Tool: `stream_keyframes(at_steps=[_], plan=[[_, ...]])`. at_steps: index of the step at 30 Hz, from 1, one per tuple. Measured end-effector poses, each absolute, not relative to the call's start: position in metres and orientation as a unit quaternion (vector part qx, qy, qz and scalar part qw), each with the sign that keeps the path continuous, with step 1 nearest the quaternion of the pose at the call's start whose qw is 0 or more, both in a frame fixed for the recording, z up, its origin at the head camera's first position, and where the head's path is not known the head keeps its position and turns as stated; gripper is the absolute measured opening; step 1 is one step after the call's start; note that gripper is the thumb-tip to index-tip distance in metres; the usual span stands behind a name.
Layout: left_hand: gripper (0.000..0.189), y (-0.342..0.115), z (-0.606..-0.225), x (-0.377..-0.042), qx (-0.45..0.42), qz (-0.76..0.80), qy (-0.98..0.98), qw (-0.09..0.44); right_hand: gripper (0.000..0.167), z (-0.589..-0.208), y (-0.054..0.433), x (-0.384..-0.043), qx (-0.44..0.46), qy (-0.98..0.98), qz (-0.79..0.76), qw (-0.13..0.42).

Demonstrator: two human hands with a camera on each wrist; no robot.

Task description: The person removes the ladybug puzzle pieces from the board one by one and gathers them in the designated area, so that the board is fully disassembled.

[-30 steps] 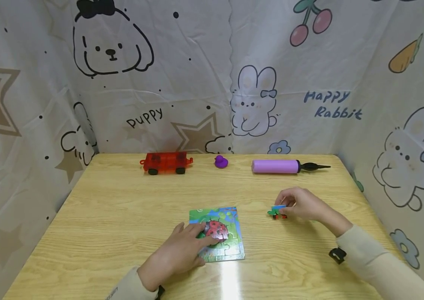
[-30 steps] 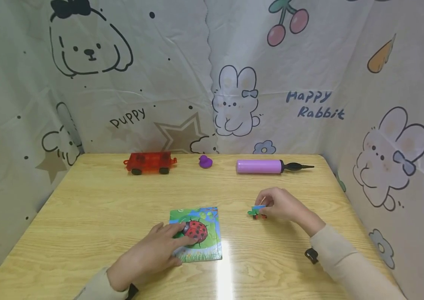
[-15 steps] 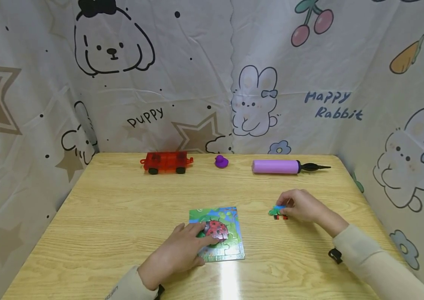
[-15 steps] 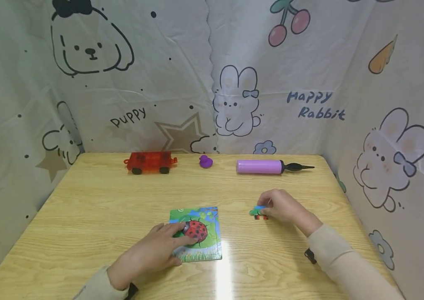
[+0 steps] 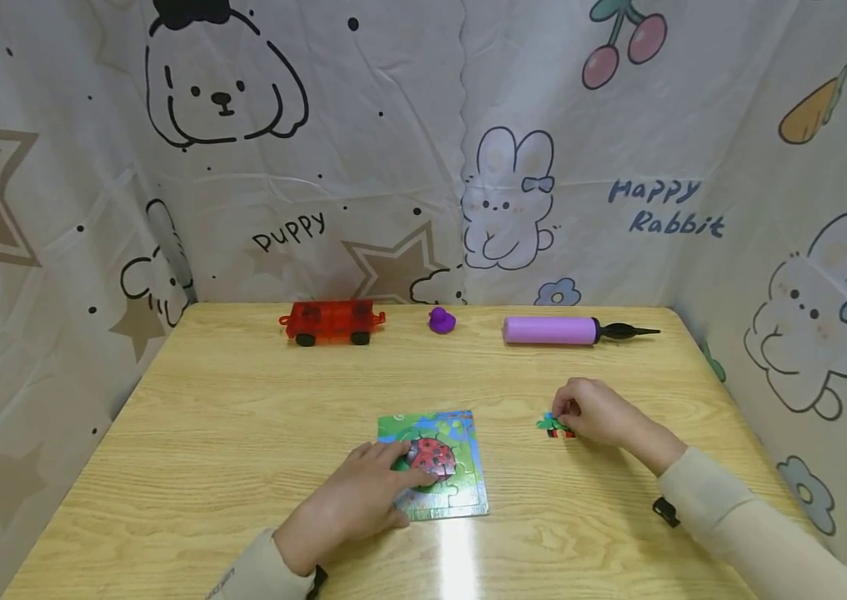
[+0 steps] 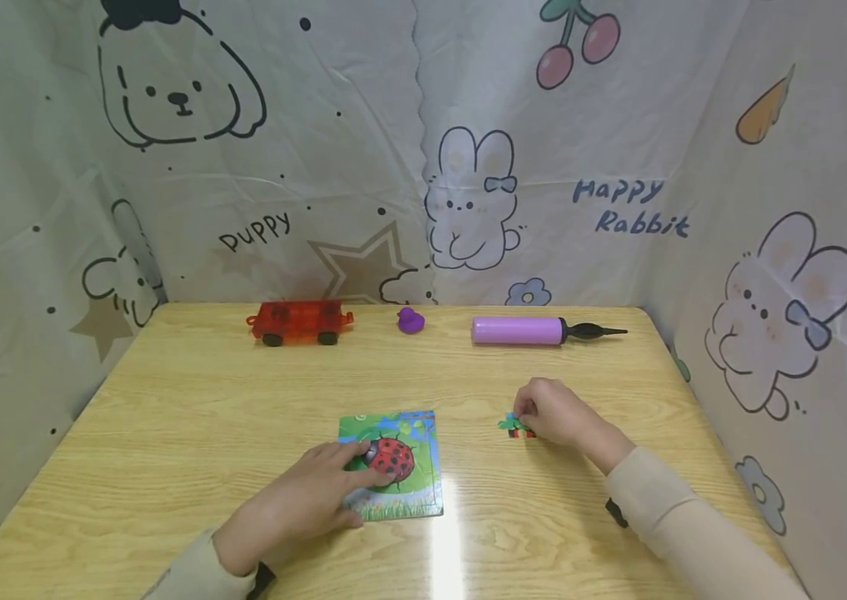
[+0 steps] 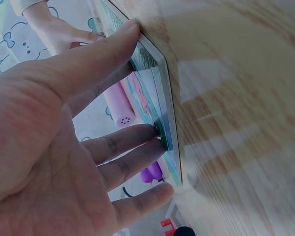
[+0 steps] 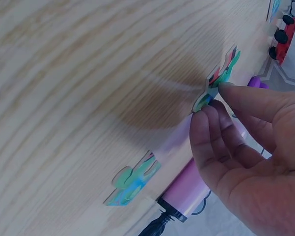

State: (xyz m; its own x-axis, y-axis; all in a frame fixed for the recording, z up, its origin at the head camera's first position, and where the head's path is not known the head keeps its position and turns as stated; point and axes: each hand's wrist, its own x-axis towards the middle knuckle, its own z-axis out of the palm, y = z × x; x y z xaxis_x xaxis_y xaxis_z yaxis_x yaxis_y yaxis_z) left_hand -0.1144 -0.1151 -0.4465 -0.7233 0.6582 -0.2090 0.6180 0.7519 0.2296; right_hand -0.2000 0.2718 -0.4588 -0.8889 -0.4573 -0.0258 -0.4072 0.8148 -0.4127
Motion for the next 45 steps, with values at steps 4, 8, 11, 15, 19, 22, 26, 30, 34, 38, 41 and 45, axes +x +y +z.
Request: stream_keyframes(at_steps=[4,8,11,15,19,22,26,30,34,38,41,45], plan=[[0.061,-0.115,-0.446,-0.112,0.349,0.055,0.927,0.127,0.015,-0.456,0.266,-0.199,-0.224,0.953,-0.19,0.07],[0.06,-0.113,-0.445,-0.109,0.358,0.025,0.927,0.107,0.017,-0.452,0.254,-0.2,-0.221,0.958,-0.166,0.075],[0.06,-0.112,-0.444,-0.107,0.365,0.005,0.926,0.093,0.015,-0.45,0.241,-0.201,-0.223,0.96,-0.158,0.06],[0.06,-0.111,-0.445,-0.106,0.365,-0.007,0.927,0.09,0.011,-0.45,0.22,-0.204,-0.243,0.955,-0.168,0.016],[0.06,-0.111,-0.447,-0.105,0.368,-0.017,0.926,0.083,0.007,-0.448,0.192,-0.204,-0.268,0.943,-0.199,0.01],[0.059,-0.111,-0.448,-0.104,0.368,-0.021,0.926,0.078,0.006,-0.449,0.169,-0.198,-0.292,0.927,-0.233,0.021],[0.054,-0.111,-0.447,-0.103,0.37,-0.017,0.926,0.069,0.011,-0.453,0.143,-0.188,-0.333,0.905,-0.259,0.044],[0.05,-0.113,-0.447,-0.1,0.38,-0.019,0.924,0.042,0.019,-0.457,0.123,-0.183,-0.357,0.896,-0.257,0.071],[0.048,-0.113,-0.447,-0.099,0.386,-0.024,0.921,0.032,0.024,-0.46,0.108,-0.182,-0.363,0.892,-0.258,0.082],[0.05,-0.114,-0.447,-0.099,0.39,-0.022,0.92,0.029,0.027,-0.462,0.096,-0.182,-0.361,0.893,-0.257,0.082],[0.048,-0.115,-0.447,-0.098,0.394,-0.017,0.919,0.021,0.028,-0.462,0.088,-0.182,-0.352,0.898,-0.25,0.082],[0.043,-0.118,-0.449,-0.096,0.4,-0.026,0.916,0.001,0.031,-0.461,0.077,-0.182,-0.345,0.901,-0.245,0.091]])
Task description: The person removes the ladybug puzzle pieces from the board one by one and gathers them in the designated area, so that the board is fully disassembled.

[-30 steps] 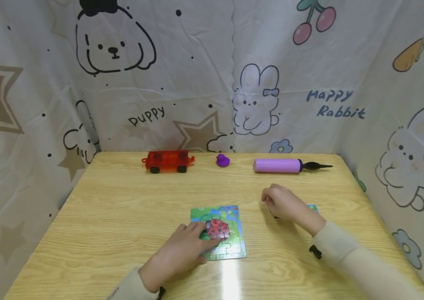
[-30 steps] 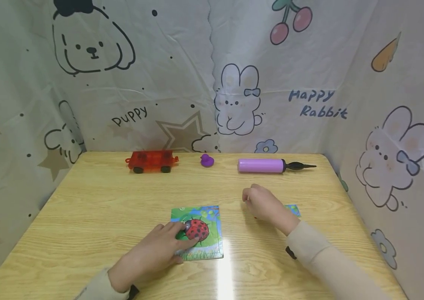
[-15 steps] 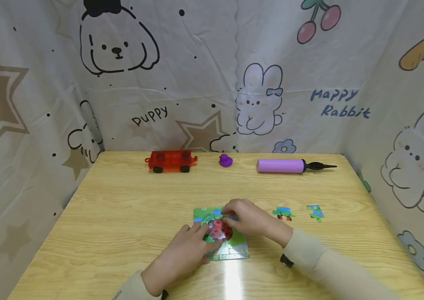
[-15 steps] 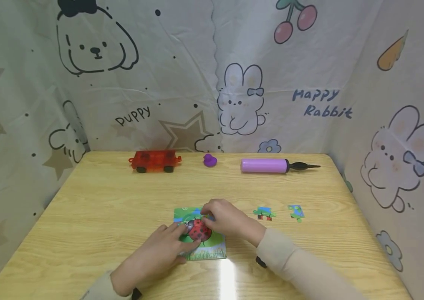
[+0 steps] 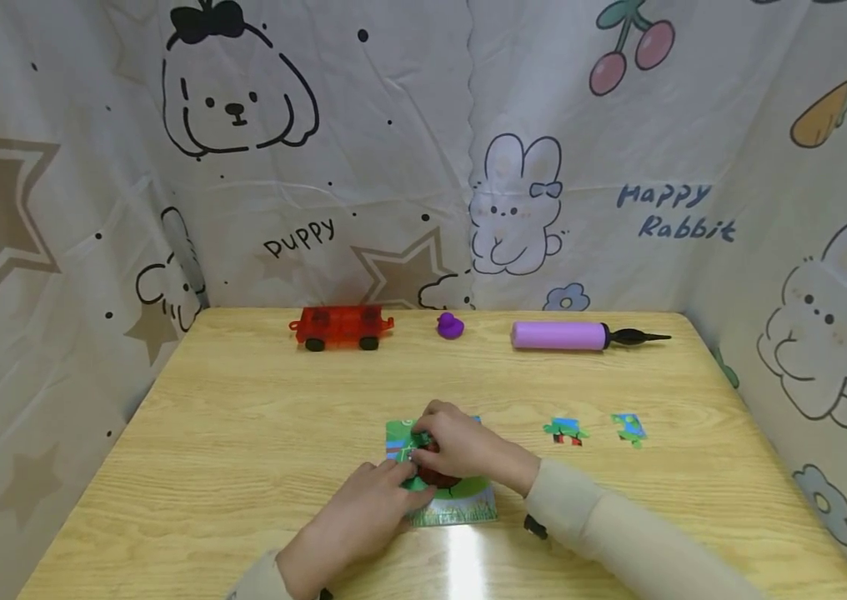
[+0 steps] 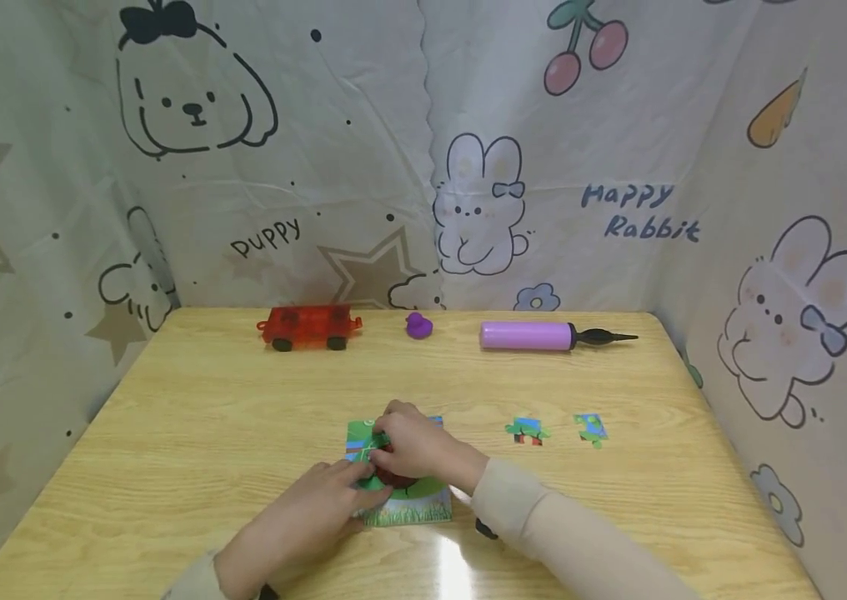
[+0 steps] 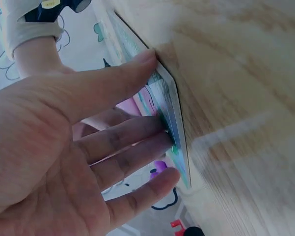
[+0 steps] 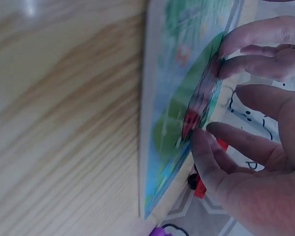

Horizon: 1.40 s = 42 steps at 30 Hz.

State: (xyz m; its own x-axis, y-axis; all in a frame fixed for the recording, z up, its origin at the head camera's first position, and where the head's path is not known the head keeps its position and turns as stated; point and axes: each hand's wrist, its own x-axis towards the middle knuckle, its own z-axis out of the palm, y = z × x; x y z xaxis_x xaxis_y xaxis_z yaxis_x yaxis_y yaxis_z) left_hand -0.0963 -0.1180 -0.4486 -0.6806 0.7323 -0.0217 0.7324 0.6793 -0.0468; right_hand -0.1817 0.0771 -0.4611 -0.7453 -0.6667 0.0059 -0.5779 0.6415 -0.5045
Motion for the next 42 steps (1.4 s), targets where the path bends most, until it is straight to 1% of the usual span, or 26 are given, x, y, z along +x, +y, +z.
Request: stream_keyframes(at_steps=[6,10,18,24,27,36,39,42], plan=[[0.046,-0.115,-0.453,-0.09,0.411,-0.068,0.908,-0.04,0.025,-0.462,0.068,-0.183,-0.335,0.913,-0.213,0.089],[0.046,-0.114,-0.452,-0.091,0.413,-0.076,0.906,-0.052,0.026,-0.458,0.063,-0.186,-0.334,0.92,-0.182,0.096],[0.043,-0.114,-0.454,-0.094,0.41,-0.059,0.909,-0.054,0.041,-0.448,0.056,-0.197,-0.303,0.924,-0.179,0.15],[0.043,-0.112,-0.453,-0.096,0.402,-0.046,0.914,-0.023,0.043,-0.448,0.056,-0.2,-0.288,0.925,-0.186,0.164],[0.045,-0.112,-0.452,-0.096,0.401,-0.047,0.915,-0.009,0.042,-0.448,0.056,-0.199,-0.289,0.924,-0.192,0.161],[0.046,-0.111,-0.448,-0.097,0.402,-0.042,0.915,0.002,0.042,-0.456,0.062,-0.199,-0.326,0.9,-0.261,0.123],[0.044,-0.111,-0.448,-0.097,0.4,-0.04,0.916,0.004,0.037,-0.46,0.064,-0.199,-0.343,0.891,-0.277,0.11],[0.043,-0.112,-0.449,-0.096,0.398,-0.047,0.916,-0.001,0.028,-0.458,0.067,-0.198,-0.353,0.887,-0.285,0.088]])
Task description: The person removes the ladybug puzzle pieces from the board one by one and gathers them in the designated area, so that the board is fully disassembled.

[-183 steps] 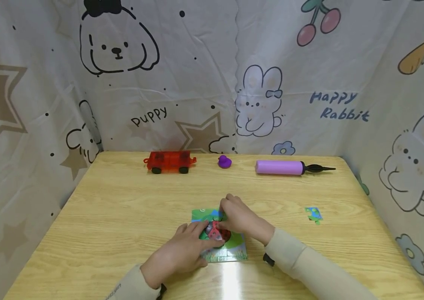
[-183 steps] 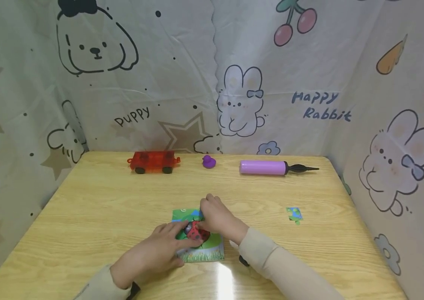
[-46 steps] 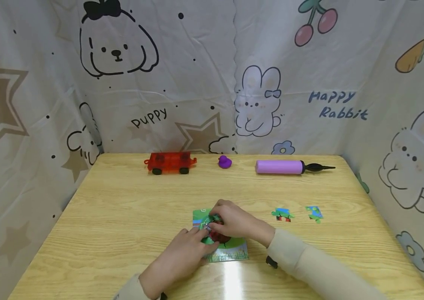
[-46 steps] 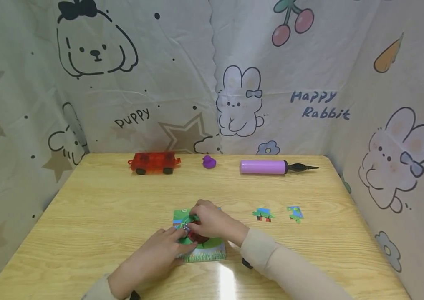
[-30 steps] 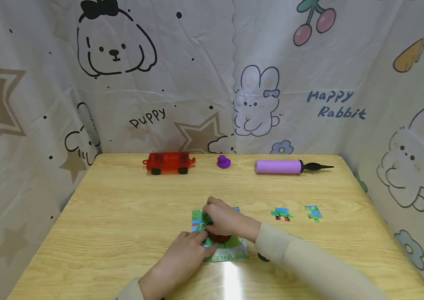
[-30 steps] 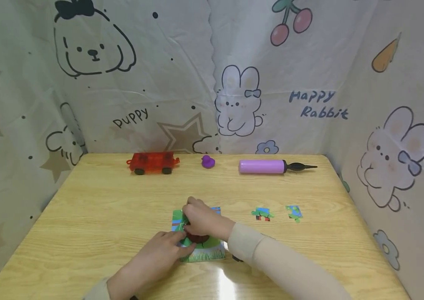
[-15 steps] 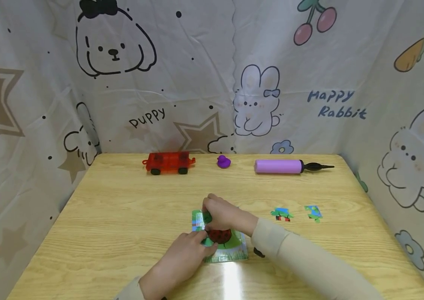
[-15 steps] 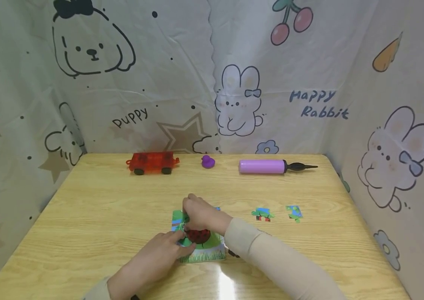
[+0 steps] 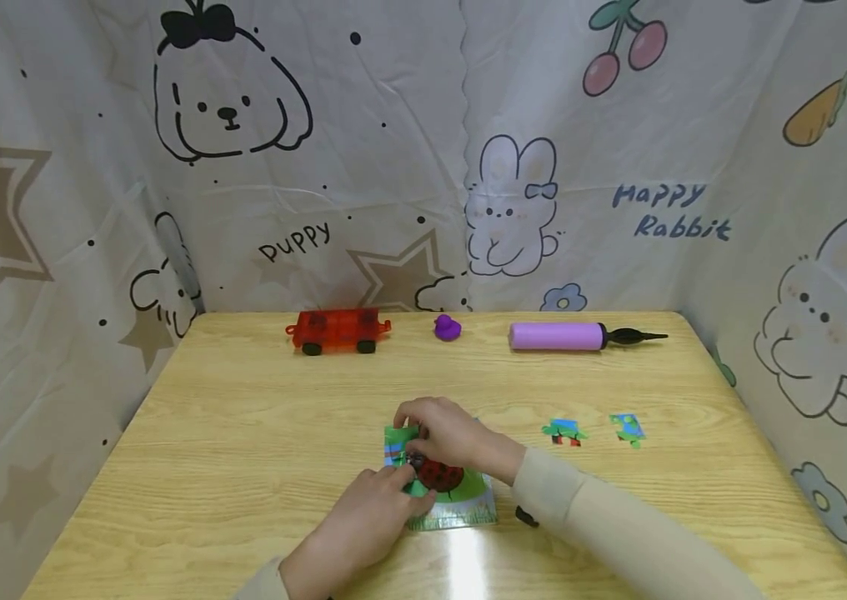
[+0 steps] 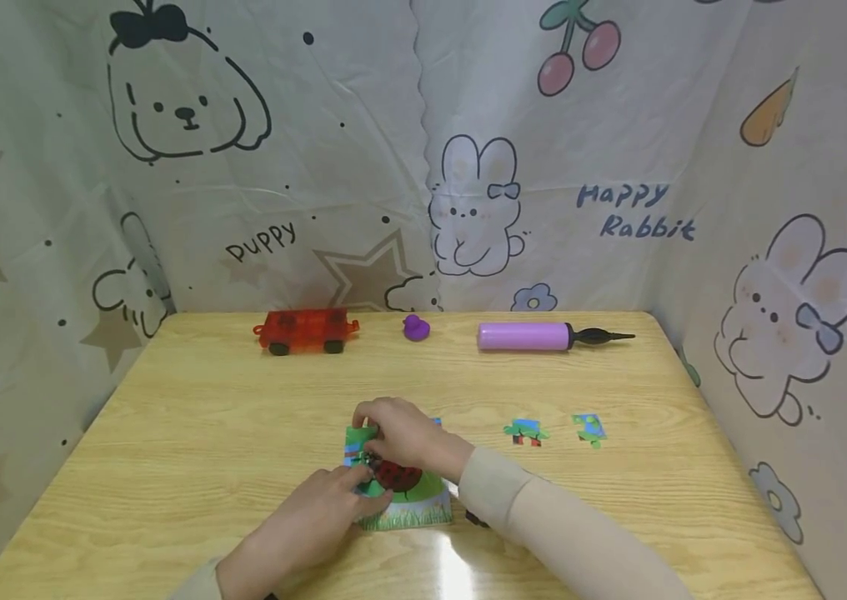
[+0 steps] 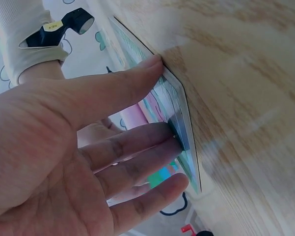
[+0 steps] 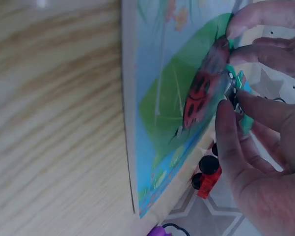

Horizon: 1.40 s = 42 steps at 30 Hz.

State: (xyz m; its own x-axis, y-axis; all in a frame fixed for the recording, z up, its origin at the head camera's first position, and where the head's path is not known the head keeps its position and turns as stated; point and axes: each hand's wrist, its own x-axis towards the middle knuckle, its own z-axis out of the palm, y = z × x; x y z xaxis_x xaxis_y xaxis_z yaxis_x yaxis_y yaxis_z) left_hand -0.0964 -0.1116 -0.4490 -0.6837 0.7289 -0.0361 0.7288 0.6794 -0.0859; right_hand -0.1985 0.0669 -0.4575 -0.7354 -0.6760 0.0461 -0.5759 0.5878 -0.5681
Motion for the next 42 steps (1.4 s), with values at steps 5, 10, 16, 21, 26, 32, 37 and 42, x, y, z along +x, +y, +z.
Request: stream_keyframes(at_steps=[5,10,16,21,26,32,37,42], plan=[[0.044,-0.109,-0.449,-0.096,-0.387,0.039,-0.921,-0.012,0.018,-0.448,0.084,-0.2,-0.34,0.882,-0.32,0.069],[0.04,-0.107,-0.448,-0.096,-0.379,0.017,-0.925,-0.03,0.017,-0.441,0.113,-0.205,-0.329,0.88,-0.337,0.065],[0.036,-0.109,-0.446,-0.098,-0.376,-0.001,-0.925,-0.049,0.017,-0.436,0.148,-0.205,-0.315,0.888,-0.329,0.064],[0.043,-0.111,-0.443,-0.099,-0.377,-0.001,-0.925,-0.053,0.017,-0.437,0.174,-0.205,-0.295,0.895,-0.326,0.068],[0.047,-0.112,-0.443,-0.1,-0.365,-0.015,-0.927,-0.084,0.015,-0.44,0.195,-0.206,-0.276,0.904,-0.315,0.091],[0.05,-0.112,-0.443,-0.098,-0.361,-0.035,-0.926,-0.103,0.013,-0.445,0.212,-0.203,-0.257,0.913,-0.297,0.11],[0.048,-0.112,-0.443,-0.098,-0.361,-0.022,-0.927,-0.105,0.015,-0.45,0.217,-0.203,-0.251,0.92,-0.281,0.111],[0.05,-0.111,-0.443,-0.099,-0.36,-0.017,-0.926,-0.11,0.018,-0.453,0.217,-0.204,-0.243,0.921,-0.28,0.12]])
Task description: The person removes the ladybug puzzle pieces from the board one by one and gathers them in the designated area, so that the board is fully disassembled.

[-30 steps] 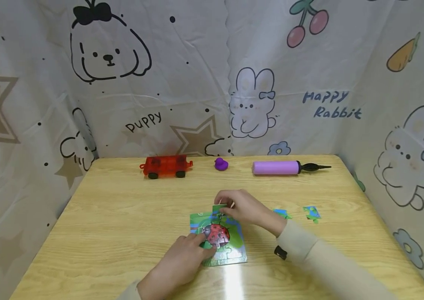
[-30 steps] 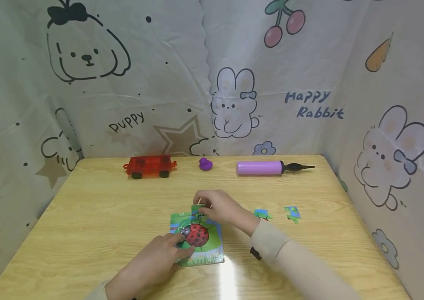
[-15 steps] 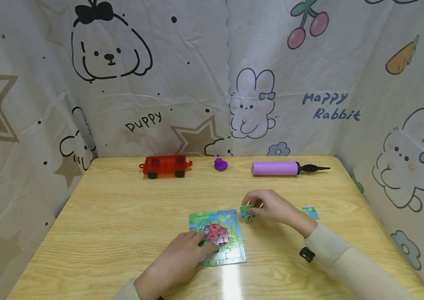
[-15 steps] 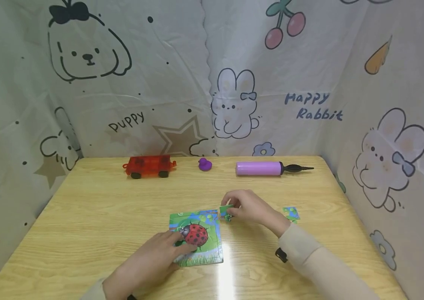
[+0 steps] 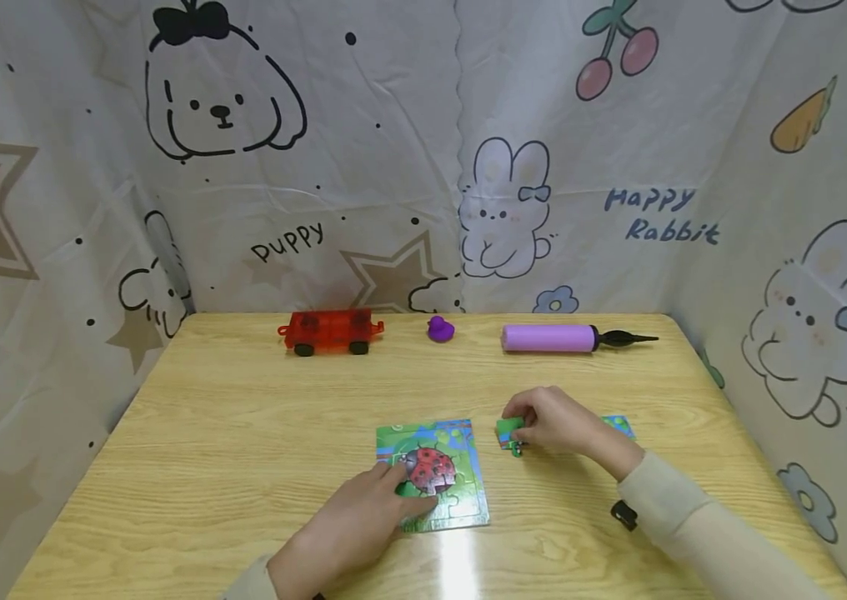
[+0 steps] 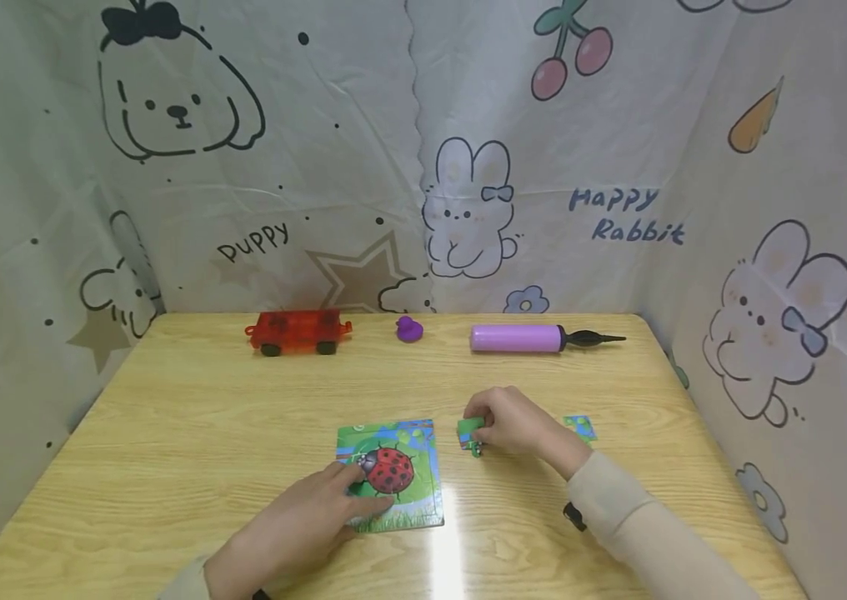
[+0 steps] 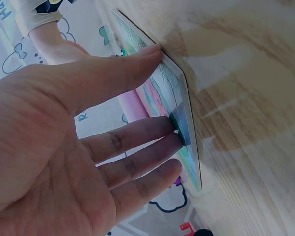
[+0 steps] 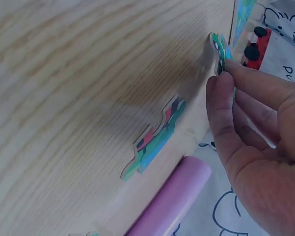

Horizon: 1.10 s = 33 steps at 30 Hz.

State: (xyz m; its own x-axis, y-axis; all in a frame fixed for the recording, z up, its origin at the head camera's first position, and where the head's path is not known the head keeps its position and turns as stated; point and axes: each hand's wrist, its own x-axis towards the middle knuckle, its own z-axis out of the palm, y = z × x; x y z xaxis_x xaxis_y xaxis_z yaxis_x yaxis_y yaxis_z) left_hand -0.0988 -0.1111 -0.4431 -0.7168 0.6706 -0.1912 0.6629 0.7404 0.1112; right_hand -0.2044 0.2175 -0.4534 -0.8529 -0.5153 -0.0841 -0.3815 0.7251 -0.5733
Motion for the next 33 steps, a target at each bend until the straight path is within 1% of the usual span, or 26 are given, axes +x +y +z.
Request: stream_keyframes(at_steps=[4,9,18,23,29,33], plan=[[0.051,-0.111,-0.444,-0.099,0.36,0.018,0.926,0.112,0.02,-0.457,0.217,-0.206,-0.251,0.919,-0.277,0.124],[0.052,-0.11,-0.445,-0.099,0.359,0.02,0.926,0.113,0.023,-0.458,0.215,-0.205,-0.256,0.927,-0.251,0.111],[0.05,-0.11,-0.444,-0.099,0.359,0.023,0.927,0.107,0.015,-0.455,0.206,-0.202,-0.277,0.935,-0.21,0.073],[0.049,-0.111,-0.445,-0.099,0.363,0.021,0.927,0.098,0.013,-0.456,0.2,-0.2,-0.26,0.942,-0.199,0.069],[0.049,-0.112,-0.445,-0.099,0.362,0.022,0.927,0.098,0.009,-0.457,0.193,-0.195,-0.223,0.953,-0.189,0.081],[0.048,-0.111,-0.445,-0.099,0.365,0.017,0.925,0.098,0.008,-0.457,0.194,-0.193,-0.224,0.953,-0.188,0.081]])
